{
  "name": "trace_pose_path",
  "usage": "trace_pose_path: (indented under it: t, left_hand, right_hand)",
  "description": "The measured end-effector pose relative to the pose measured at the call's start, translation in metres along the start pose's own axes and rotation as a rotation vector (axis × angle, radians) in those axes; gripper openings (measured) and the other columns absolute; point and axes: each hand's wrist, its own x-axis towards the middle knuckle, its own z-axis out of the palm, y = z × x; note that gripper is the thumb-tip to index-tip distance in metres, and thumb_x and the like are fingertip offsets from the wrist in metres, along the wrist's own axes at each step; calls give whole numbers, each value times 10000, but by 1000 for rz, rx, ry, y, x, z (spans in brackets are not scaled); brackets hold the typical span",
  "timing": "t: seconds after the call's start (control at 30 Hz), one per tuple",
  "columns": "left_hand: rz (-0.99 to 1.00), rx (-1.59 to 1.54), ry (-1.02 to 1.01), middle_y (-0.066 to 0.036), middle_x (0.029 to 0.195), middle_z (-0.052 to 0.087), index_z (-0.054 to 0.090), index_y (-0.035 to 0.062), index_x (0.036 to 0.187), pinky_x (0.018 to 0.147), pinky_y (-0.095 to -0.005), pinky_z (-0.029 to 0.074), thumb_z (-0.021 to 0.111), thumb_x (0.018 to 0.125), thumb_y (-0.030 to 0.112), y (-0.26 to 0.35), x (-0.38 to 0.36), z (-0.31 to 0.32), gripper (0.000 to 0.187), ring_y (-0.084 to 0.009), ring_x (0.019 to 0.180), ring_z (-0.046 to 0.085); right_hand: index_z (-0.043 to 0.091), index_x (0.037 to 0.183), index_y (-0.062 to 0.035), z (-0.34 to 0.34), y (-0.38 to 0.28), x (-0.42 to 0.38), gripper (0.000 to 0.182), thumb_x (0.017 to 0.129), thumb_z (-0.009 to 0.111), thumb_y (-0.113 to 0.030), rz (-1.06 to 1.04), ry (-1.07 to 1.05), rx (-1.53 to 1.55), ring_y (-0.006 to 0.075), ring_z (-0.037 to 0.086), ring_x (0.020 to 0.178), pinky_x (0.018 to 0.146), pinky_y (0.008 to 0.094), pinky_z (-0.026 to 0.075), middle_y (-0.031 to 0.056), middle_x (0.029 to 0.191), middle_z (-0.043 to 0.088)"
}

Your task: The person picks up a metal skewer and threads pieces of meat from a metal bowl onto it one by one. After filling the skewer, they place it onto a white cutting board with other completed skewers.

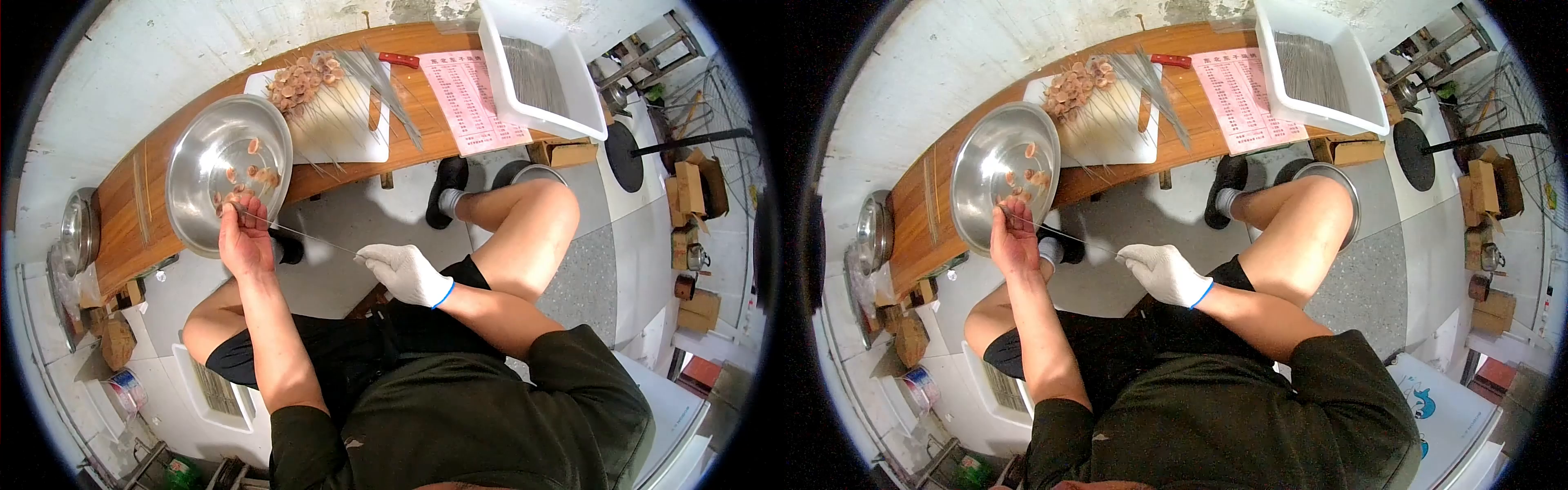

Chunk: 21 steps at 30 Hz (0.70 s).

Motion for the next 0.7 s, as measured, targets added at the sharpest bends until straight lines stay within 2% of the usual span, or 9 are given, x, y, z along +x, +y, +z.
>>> trace_pose_path:
  t: [0.13, 0.23, 0.33, 0.7]
  left_hand:
    - [11, -23, 9, -88, 994, 654, 587, 28, 1075, 815, -329, 526, 512, 968, 230, -1, -1, 3, 242, -189, 872, 636]
    - [0, -28, 3, -89, 994, 652, 588, 16, 1067, 815, -329, 526, 506, 970, 231, -2, -1, 2, 250, -192, 870, 635]
    - [-1, -33, -5, -90, 992, 651, 589, 8, 1055, 814, -333, 526, 502, 971, 231, -3, -1, 1, 253, -192, 869, 634]
    - [-38, -7, -67, -62, 967, 646, 591, 42, 1034, 839, -321, 513, 482, 981, 245, -8, -4, 7, 236, -175, 887, 628]
  right_hand:
    - [624, 1064, 22, 0, 1, 0, 212, 897, 540, -79, -34, 13, -12, 268, 676, 900, 778, 319, 517, 187, 960, 674]
    - [614, 1080, 42, -4, -5, 1, 235, 899, 518, -73, 10, -25, -29, 200, 653, 913, 827, 289, 496, 156, 984, 679]
    - [628, 1050, 18, 0, -1, 1, 199, 897, 540, -74, -19, 23, 2, 276, 675, 903, 780, 321, 518, 188, 955, 674]
    - [629, 1047, 16, -1, -3, 2, 196, 898, 545, -81, -14, 37, 4, 273, 673, 880, 774, 320, 518, 180, 944, 675]
